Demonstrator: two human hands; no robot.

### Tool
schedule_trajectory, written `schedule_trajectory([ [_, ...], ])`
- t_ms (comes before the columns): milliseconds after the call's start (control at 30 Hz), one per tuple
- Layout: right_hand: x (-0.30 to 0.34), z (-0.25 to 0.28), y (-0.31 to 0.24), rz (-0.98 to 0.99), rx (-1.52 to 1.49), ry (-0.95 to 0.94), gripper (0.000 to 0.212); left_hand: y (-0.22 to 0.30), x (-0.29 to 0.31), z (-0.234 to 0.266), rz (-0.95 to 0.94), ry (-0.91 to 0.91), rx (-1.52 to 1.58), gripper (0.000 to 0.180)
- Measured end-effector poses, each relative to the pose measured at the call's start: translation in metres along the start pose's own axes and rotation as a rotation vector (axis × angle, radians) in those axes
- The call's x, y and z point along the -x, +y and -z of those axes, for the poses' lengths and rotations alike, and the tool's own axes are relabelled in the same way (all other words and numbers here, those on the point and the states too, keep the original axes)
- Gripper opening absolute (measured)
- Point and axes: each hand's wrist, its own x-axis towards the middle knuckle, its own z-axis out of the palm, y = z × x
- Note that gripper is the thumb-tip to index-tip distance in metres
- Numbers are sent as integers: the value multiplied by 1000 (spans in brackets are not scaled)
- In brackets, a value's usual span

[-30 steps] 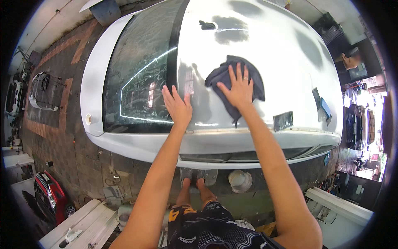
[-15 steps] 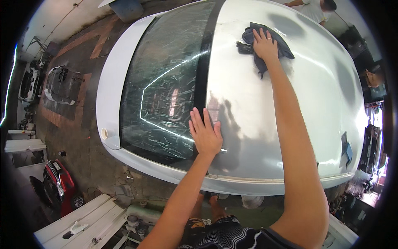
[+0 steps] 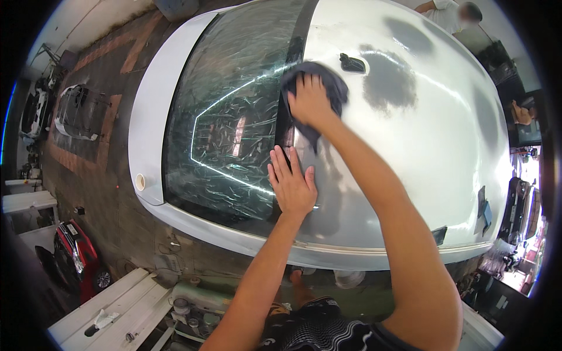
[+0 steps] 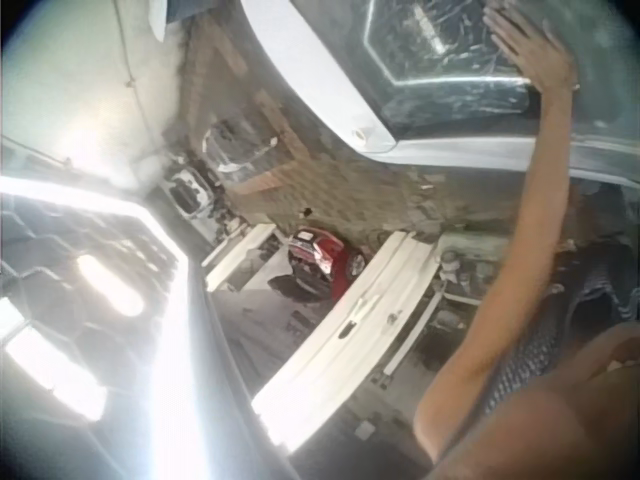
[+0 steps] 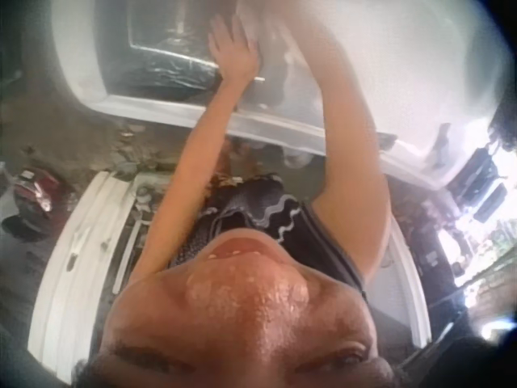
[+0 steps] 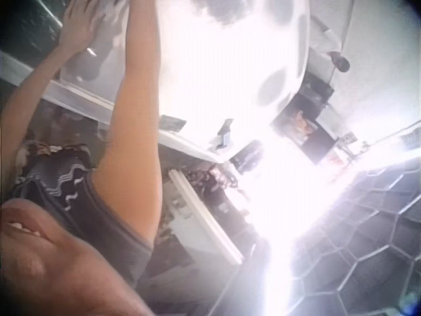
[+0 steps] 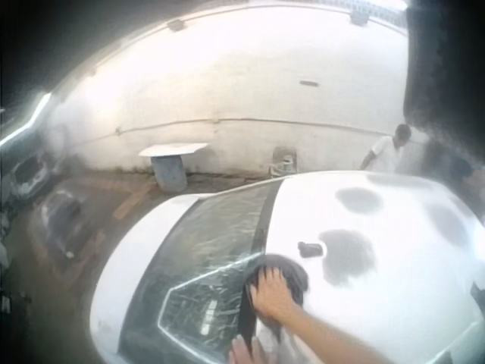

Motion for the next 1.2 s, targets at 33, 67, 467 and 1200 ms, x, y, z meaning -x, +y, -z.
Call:
schedule_trajectory([
  [33,-31,-2,9,-102,38,-52,66,1,-1,1,1,-9,-10,65],
  [67,-62,-3,13,-192,67,-105,69,-2,-1,1,-4,-1,-15,65],
  [467,-150,-12,56,-259,226,-132,65,-8,1,4,0,1,-8,67],
  [1200,-14,18,50,91,397,17,63,-14,7,-8,-6,211,378,68],
])
